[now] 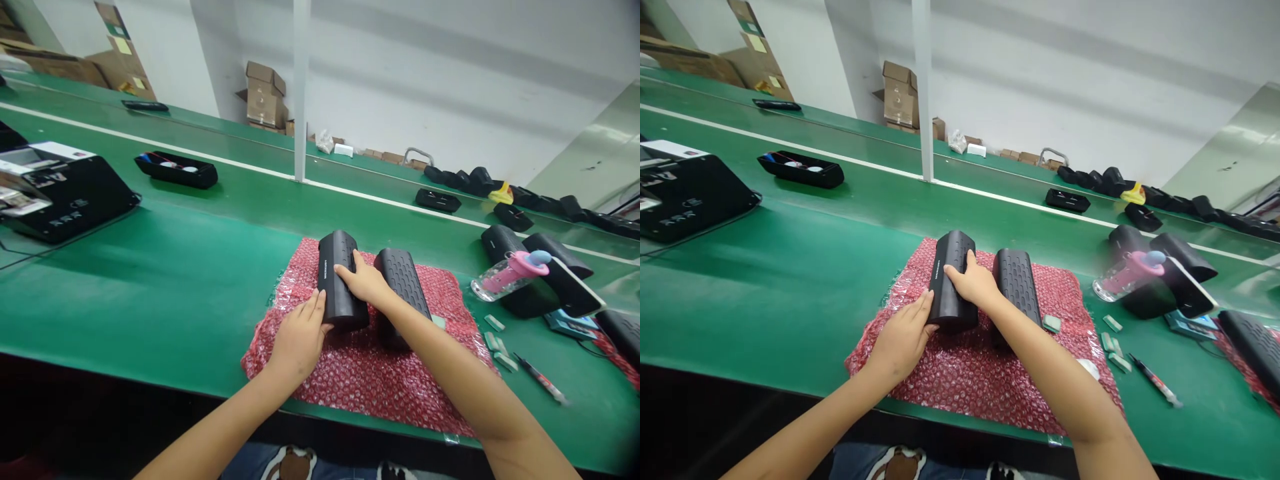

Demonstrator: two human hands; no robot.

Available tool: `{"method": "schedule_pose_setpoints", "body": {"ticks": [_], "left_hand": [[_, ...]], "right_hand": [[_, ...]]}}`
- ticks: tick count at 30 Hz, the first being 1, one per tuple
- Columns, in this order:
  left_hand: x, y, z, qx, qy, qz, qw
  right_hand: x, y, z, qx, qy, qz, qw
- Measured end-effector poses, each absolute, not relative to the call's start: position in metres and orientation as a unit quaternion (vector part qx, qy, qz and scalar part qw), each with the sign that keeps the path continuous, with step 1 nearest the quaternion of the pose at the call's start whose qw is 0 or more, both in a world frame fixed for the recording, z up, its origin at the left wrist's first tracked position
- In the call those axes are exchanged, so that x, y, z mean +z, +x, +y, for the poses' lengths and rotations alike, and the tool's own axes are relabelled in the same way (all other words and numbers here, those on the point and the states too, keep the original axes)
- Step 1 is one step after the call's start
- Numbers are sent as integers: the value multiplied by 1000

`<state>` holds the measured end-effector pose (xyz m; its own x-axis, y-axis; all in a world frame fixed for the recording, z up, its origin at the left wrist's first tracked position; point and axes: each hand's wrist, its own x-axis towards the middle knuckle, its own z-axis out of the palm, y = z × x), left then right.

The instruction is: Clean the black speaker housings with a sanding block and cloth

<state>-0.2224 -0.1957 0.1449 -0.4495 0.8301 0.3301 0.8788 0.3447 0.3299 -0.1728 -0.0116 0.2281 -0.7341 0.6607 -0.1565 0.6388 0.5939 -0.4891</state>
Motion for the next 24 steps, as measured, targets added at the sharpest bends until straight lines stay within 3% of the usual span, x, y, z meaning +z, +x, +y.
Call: {"method": "schedule_pose_setpoints", "body": {"ticks": [13,17,21,24], "left_hand": [[152,-226,-199,-246,-525,-815,12],[156,-234,-207,-245,-519,-818,-26],[160,-241,-214,-233,-506,-828,-64],[162,-242,-216,-225,-498,-832,-90]], "right_hand": [[224,-177,-22,243,-354,-903,12],[243,-190,-20,225,-317,-921,28],[280,-209,-5,245,-304,-915,97],[275,-220,-9,231,-254,-930,129]]}}
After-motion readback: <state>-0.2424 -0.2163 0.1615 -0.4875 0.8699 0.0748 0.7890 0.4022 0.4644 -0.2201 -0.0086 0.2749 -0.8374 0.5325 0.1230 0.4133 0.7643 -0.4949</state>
